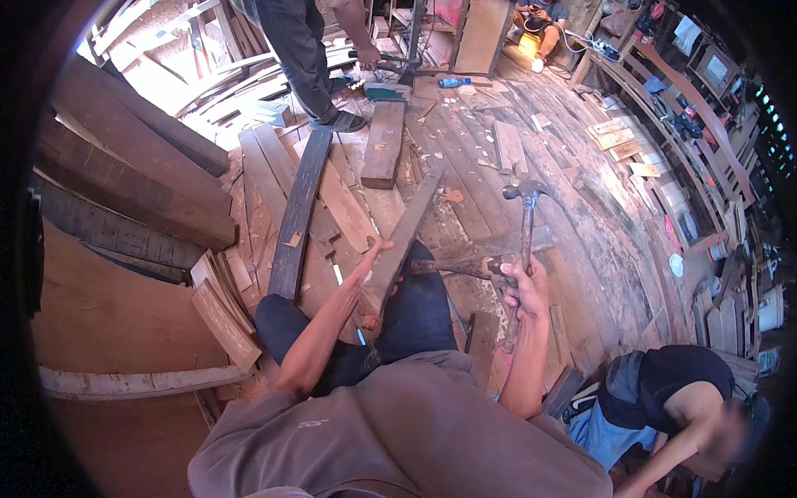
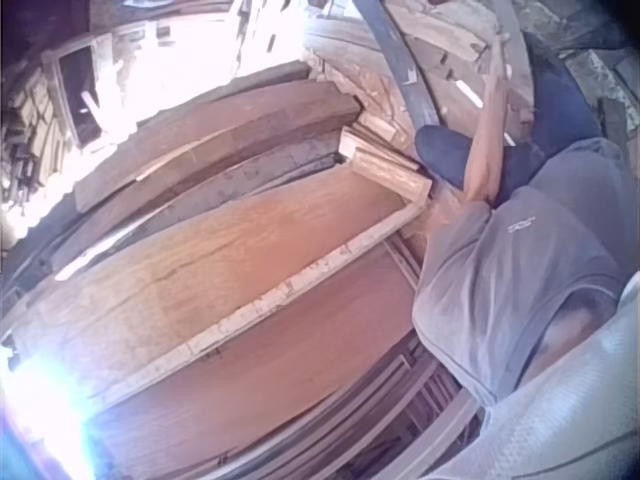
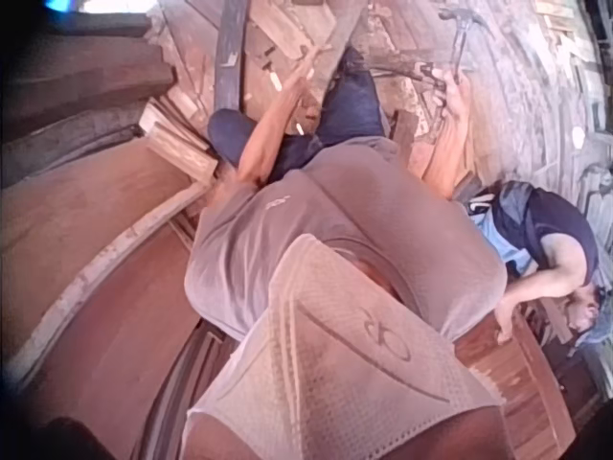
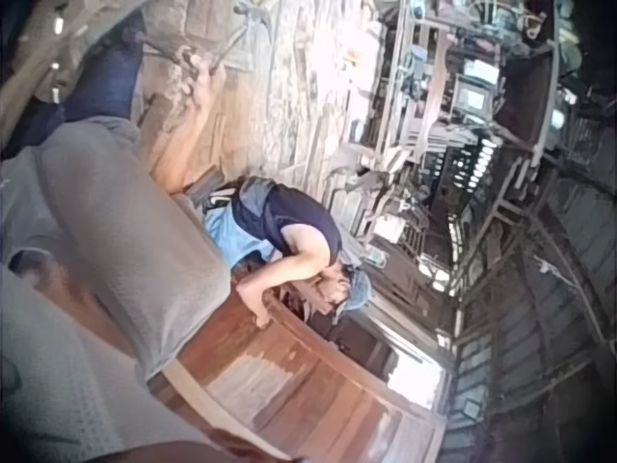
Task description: Hammering a wooden peg into a wood beam for assembly.
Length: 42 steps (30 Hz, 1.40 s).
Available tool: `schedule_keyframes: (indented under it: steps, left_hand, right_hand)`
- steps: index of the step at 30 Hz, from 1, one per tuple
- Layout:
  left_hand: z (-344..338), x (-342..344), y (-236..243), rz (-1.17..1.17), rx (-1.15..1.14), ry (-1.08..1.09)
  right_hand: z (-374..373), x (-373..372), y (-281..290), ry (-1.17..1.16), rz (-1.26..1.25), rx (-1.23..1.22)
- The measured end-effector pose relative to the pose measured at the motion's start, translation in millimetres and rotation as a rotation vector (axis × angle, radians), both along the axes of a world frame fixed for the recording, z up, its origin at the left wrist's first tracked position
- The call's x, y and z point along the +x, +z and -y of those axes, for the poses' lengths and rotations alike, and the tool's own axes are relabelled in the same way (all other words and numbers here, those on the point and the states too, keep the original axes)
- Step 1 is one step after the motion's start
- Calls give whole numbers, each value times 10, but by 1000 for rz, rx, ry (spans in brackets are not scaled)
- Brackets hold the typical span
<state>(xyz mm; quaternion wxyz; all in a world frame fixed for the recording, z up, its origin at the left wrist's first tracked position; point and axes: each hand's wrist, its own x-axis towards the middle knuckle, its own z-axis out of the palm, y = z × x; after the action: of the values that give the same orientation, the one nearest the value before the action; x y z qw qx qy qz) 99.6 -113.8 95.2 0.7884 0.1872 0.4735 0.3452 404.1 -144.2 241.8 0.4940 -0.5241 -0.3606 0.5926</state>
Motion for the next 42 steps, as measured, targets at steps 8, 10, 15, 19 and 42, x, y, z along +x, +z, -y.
schedule_keyframes:
  steps: [8, 10, 15, 19, 42]
  left_hand:
    - [58, 132, 5, -145, 0, 100]
    - [104, 235, -154, -370, 159, 171]
    - [68, 167, -160, 60, 38, 203]
    - [89, 200, -120, -18, 80, 235]
    - [325, 321, -114, -12, 86, 281]
  right_hand:
    - [51, 265, -52, -62, -38, -2]
    - [105, 381, -122, -84, -37, -40]
    - [73, 574, -233, -84, -51, -83]
    - [70, 617, -245, -103, -67, -92]
    - [255, 650, -314, -51, -67, -119]
